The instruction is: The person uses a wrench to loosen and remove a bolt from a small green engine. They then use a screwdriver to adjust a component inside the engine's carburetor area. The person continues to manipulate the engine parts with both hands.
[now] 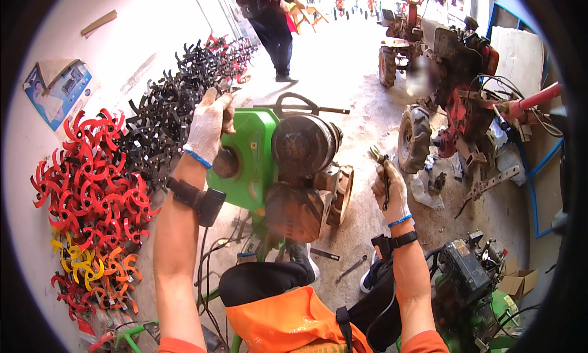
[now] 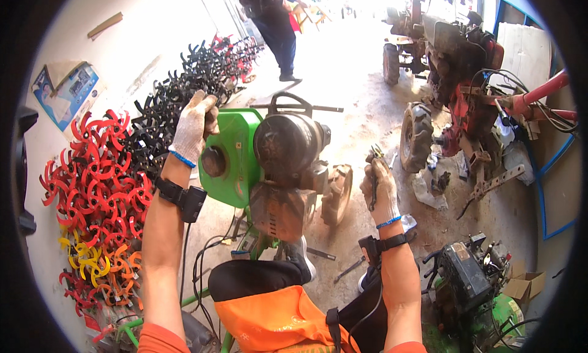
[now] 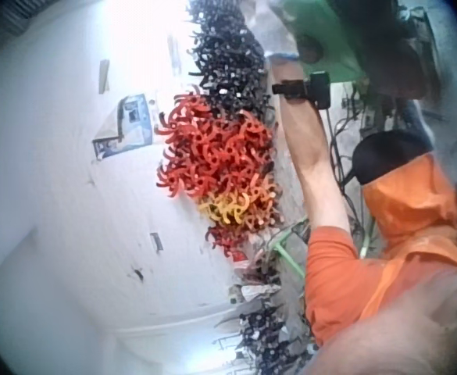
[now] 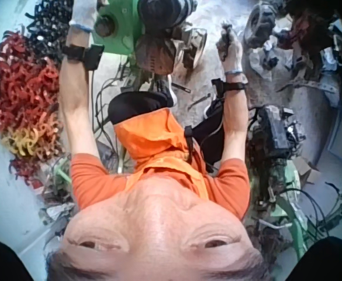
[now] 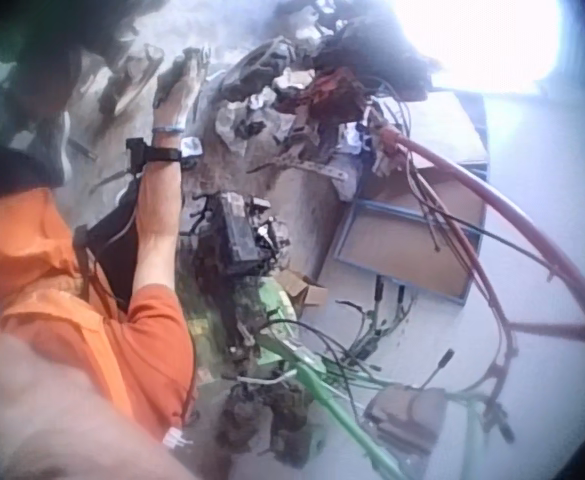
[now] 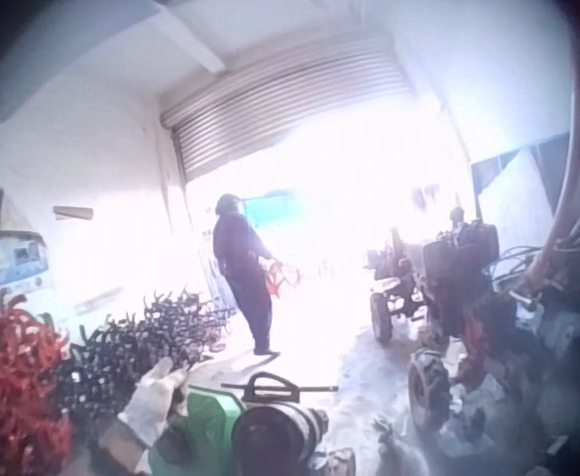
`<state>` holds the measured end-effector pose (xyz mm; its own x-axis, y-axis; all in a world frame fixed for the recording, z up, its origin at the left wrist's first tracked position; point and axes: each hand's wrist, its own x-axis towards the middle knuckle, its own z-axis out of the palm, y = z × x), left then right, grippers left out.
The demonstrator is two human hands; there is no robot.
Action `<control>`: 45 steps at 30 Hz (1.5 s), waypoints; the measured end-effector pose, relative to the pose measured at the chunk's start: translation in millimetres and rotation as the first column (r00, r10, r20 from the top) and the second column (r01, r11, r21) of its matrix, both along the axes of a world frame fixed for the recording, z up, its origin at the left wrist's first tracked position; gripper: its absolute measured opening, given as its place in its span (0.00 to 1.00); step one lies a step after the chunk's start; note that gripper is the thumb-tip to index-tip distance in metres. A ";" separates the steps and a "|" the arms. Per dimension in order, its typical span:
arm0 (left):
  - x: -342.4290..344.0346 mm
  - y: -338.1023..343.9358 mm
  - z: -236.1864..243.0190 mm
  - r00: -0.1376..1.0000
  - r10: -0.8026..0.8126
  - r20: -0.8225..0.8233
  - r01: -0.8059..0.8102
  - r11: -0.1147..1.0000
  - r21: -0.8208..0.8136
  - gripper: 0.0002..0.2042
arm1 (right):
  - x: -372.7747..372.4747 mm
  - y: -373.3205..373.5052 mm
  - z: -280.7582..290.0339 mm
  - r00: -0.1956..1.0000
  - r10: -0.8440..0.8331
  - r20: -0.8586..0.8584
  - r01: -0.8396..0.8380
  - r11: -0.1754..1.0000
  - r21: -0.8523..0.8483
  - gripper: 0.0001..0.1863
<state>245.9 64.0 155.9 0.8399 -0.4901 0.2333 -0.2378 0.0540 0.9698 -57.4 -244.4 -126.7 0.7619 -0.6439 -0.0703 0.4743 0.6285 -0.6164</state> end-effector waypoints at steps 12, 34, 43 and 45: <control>-23.5 -4.7 -42.1 0.955 0.126 0.268 -0.195 0.949 0.248 0.40 | 22.1 22.2 -1.6 0.989 -0.094 -0.115 0.084 0.993 -0.087 0.12; 11.6 -0.8 -12.0 0.995 0.082 0.053 -0.090 0.983 0.160 0.10 | 26.2 20.2 -9.3 0.984 -0.089 -0.155 0.074 0.992 -0.105 0.13; -3.4 -0.6 -5.4 0.994 0.109 -0.002 -0.106 0.971 0.212 0.10 | 20.2 20.5 -9.3 0.987 -0.087 -0.137 0.071 0.990 -0.122 0.15; -30.3 -2.9 -0.6 0.997 0.058 0.041 -0.064 0.987 0.149 0.15 | 21.2 19.4 -10.0 0.987 -0.092 -0.130 0.078 0.991 -0.110 0.14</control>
<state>215.6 61.0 155.3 0.8617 -0.4700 0.1914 -0.2712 -0.1077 0.9565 -36.2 -225.0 -136.7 0.6924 -0.7148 -0.0978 0.4312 0.5187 -0.7383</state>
